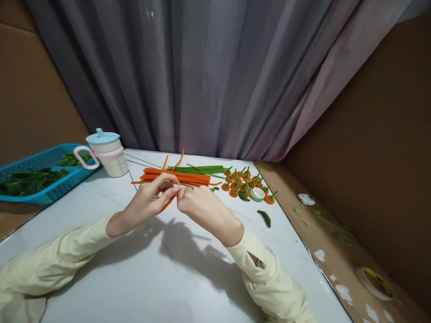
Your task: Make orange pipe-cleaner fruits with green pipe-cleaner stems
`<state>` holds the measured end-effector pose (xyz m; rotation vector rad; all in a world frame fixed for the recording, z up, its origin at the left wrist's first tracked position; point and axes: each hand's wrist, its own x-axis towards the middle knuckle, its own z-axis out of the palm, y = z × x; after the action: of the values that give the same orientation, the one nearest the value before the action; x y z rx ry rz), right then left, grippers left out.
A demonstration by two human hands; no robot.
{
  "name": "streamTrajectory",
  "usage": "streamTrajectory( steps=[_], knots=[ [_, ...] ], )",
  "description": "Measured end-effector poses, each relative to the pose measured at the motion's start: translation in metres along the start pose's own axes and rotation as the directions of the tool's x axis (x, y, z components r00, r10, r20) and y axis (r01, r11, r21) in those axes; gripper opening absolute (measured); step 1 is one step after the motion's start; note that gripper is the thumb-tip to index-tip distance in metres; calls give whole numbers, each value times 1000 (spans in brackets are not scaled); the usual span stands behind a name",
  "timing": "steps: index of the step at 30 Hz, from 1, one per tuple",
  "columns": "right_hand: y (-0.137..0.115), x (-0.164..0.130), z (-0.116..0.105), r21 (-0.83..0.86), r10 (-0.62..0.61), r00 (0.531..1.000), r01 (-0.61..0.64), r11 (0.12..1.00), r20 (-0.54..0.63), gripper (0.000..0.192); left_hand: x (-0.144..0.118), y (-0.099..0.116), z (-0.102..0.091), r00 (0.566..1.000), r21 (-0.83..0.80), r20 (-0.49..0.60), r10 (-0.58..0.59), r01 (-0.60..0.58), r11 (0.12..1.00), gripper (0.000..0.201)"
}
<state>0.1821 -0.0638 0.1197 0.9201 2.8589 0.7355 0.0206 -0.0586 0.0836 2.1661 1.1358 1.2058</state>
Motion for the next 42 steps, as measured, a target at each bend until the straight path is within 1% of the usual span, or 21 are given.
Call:
streamTrajectory(
  steps=[2, 8, 12, 16, 18, 23, 29, 35, 38, 42],
  knots=[
    [0, 0, 3, -18, -1, 1000, 1, 1000, -21, 21, 1, -1, 1, 1000, -15, -5, -8, 8, 1000, 2],
    [1, 1, 8, -30, -14, 1000, 14, 999, -22, 21, 4, -1, 1, 999, -79, -1, -52, 52, 996, 5],
    [6, 2, 14, 16, 4, 998, -3, 1000, -61, 18, 5, -3, 1, 997, -113, 7, -73, 74, 991, 7],
    [11, 2, 21, 85, 50, 993, -41, 996, -108, 16, 4, -4, 1, 998, -116, -3, -64, 63, 991, 7],
    [13, 1, 23, 107, 51, 992, -38, 994, -119, 16, 3, -4, 1, 998, -107, -7, -55, 54, 993, 7],
    [12, 1, 25, 111, 53, 989, -38, 993, -141, 19, 2, -3, 2, 998, -98, -15, -57, 56, 994, 5],
    [9, 3, 24, 90, 68, 986, -54, 994, -151, 19, 4, -4, 3, 995, -193, 4, -98, 97, 976, 6],
    [7, 5, 22, 76, 71, 991, -63, 995, -114, 21, 6, -6, 3, 985, -281, 46, -166, 173, 944, 12],
    [9, 6, 25, 77, 73, 992, -64, 995, -108, 24, 7, -7, 3, 985, -326, 42, -169, 173, 929, 12],
    [11, 6, 27, 69, 80, 988, -71, 995, -136, 26, 7, -7, 5, 984, -354, 32, -177, 177, 918, 13]
  ],
)
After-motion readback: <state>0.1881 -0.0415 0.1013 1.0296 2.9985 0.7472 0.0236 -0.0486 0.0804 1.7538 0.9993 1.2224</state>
